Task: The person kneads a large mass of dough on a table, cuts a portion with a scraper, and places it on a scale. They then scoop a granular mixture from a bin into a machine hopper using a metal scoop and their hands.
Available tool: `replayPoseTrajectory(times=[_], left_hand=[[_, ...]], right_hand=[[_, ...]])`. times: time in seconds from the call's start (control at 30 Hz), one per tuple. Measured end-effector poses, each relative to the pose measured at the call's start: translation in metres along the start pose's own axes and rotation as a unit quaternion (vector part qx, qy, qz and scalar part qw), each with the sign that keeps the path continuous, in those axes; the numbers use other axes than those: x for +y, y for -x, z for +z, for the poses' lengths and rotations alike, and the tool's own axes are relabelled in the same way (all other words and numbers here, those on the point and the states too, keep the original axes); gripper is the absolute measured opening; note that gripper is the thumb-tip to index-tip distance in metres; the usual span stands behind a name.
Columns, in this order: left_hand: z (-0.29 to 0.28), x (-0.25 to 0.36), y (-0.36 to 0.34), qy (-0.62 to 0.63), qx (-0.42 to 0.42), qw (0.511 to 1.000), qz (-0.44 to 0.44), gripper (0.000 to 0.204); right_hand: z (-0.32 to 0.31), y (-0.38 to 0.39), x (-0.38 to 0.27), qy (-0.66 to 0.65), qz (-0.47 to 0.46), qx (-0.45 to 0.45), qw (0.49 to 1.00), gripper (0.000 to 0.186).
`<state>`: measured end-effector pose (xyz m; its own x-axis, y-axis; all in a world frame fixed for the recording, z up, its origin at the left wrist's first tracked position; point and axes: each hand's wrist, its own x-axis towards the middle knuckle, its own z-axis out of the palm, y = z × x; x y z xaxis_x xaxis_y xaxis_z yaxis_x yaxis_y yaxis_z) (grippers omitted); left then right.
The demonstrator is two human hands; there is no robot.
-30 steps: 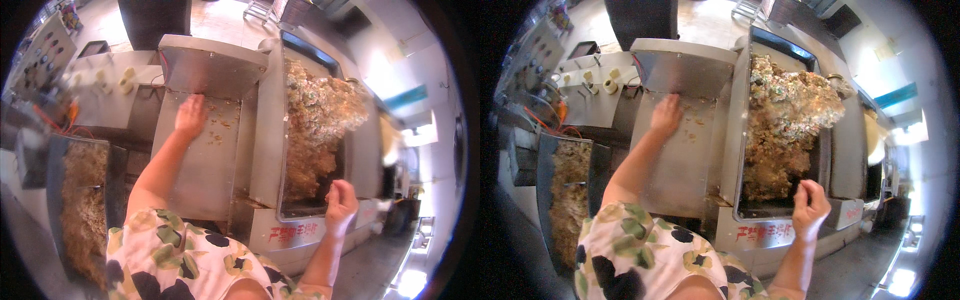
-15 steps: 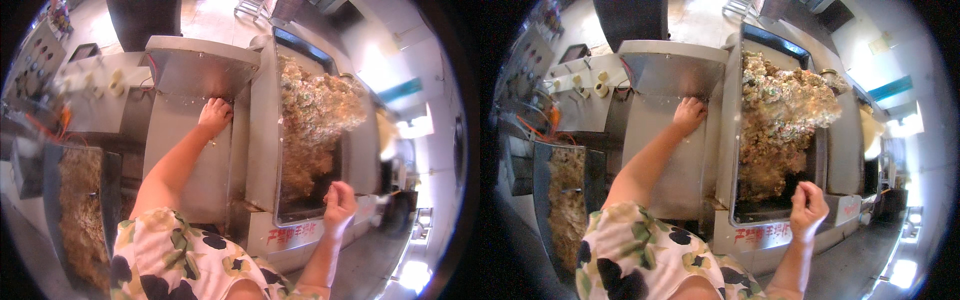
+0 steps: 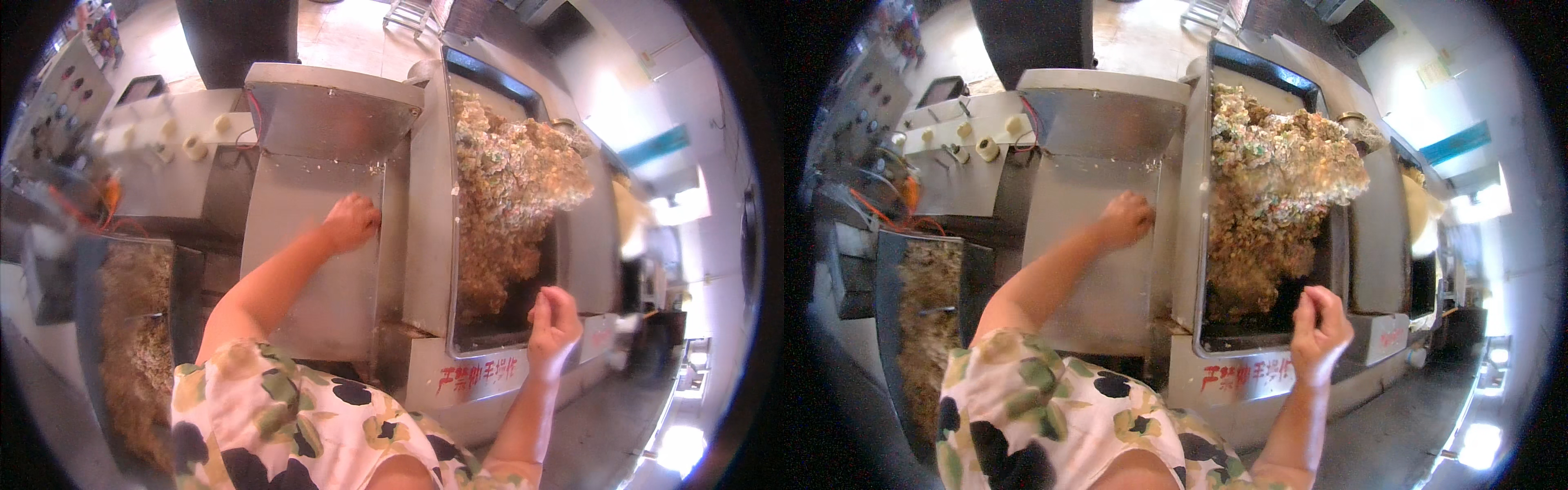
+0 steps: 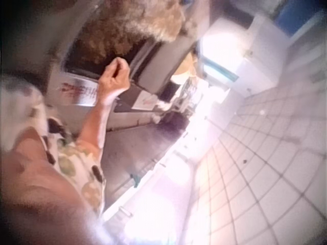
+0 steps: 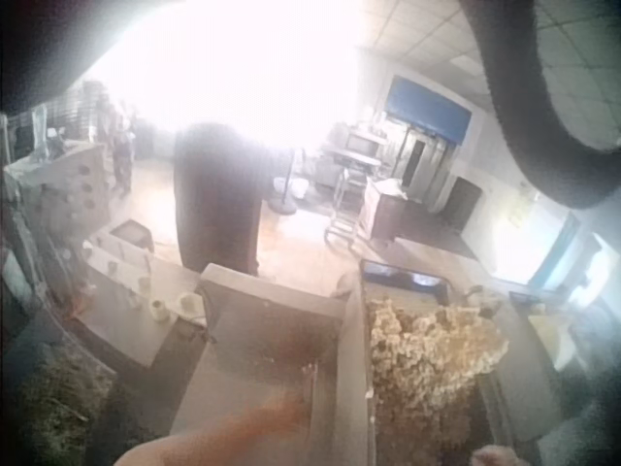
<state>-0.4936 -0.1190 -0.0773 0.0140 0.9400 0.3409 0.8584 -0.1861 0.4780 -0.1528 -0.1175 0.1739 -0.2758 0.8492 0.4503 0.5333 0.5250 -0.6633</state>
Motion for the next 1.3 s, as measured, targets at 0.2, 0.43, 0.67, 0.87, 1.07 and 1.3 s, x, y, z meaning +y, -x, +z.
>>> replayPoseTrajectory(times=[0.2,0.43,0.67,0.87,1.07,1.3], left_hand=[[-0.028,0.011,0.052,0.248,-0.028,0.966,-0.066,0.017],[-0.049,-0.071,0.018,-0.104,0.048,0.988,-0.101,0.049],[-0.015,-0.003,0.025,0.043,-0.119,0.992,0.024,0.046],[-0.021,0.039,0.098,0.06,-0.164,0.978,0.111,0.045],[-0.076,0.088,0.154,0.09,-0.159,0.983,-0.021,0.058],[-0.123,0.095,0.241,-0.159,-0.129,0.934,-0.292,0.116]], right_hand=[[-0.001,-0.002,0.002,0.013,-0.013,-0.002,1.0,0.008],[-0.002,-0.003,-0.002,0.02,-0.008,0.003,1.0,0.008],[-0.002,-0.004,-0.009,0.006,0.001,-0.001,1.0,0.008],[-0.002,-0.006,-0.004,-0.01,0.003,0.002,1.0,0.006],[-0.002,-0.009,-0.009,-0.021,-0.029,0.003,0.999,0.005],[-0.002,-0.007,-0.008,-0.002,-0.057,0.005,0.998,0.004]])
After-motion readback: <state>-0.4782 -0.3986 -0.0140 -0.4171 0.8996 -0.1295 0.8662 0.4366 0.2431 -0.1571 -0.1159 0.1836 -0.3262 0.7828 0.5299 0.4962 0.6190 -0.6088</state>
